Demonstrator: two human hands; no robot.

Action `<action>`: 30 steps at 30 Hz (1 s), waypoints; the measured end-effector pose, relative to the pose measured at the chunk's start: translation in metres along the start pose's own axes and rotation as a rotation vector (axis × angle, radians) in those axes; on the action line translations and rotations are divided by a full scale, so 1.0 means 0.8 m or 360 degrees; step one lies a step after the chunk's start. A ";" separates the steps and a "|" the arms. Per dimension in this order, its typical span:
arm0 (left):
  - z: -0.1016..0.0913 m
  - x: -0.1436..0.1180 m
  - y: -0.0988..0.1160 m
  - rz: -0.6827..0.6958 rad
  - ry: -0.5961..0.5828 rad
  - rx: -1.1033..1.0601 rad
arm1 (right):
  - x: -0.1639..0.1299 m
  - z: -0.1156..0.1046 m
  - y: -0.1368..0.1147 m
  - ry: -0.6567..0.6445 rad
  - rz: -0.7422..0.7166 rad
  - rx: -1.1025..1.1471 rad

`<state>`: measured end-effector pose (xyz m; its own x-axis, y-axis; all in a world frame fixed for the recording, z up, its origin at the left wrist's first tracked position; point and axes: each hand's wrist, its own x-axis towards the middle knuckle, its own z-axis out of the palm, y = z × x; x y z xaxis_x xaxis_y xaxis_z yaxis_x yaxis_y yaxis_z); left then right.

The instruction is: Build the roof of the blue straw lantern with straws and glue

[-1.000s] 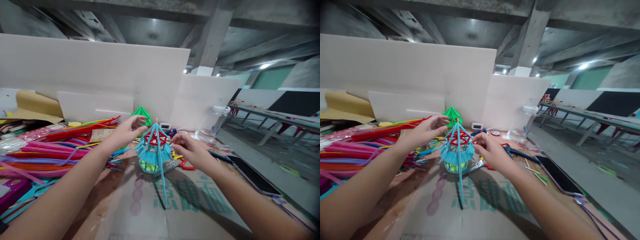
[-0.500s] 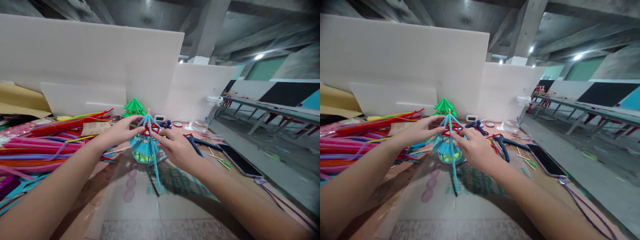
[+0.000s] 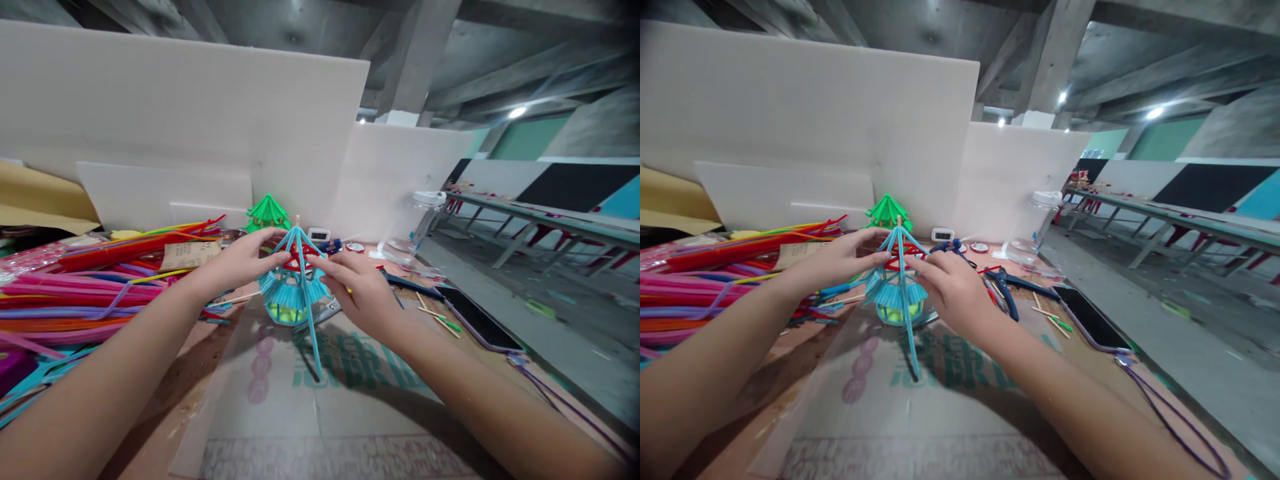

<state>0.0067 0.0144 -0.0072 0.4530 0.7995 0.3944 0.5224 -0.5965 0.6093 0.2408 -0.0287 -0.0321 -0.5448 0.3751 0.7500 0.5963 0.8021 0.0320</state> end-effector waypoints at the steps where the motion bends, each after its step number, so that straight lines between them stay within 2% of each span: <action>1: 0.000 0.000 0.001 -0.0007 -0.0002 -0.0007 | 0.001 -0.004 0.001 0.0087 0.0073 0.0068; 5: 0.000 0.000 -0.001 -0.0040 0.0013 -0.0065 | 0.007 -0.022 0.010 0.0400 0.0518 0.0341; 8: 0.003 0.002 -0.009 -0.0012 -0.0005 -0.0238 | 0.011 -0.033 0.020 0.0414 0.0787 0.0407; 10: 0.004 0.003 -0.016 0.0014 -0.0030 -0.0341 | 0.012 -0.037 0.026 0.0404 0.0879 0.0422; 12: 0.005 0.003 -0.021 0.0015 -0.0032 -0.0364 | 0.012 -0.040 0.032 0.0356 0.0907 0.0417; 19: 0.004 0.005 -0.030 0.0013 -0.0011 -0.0516 | 0.010 -0.033 0.047 -0.0010 0.0895 0.0420; 25: 0.003 0.008 -0.031 -0.0024 0.0034 -0.0574 | 0.009 -0.030 0.051 0.0044 0.1017 0.0589; 30: 0.001 0.007 -0.026 -0.0055 0.0002 -0.0564 | 0.008 -0.030 0.050 0.0085 0.0914 0.0384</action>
<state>-0.0008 0.0310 -0.0180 0.4381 0.8191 0.3702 0.2540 -0.5079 0.8231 0.2752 -0.0056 -0.0101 -0.1431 0.7588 0.6354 0.6318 0.5642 -0.5315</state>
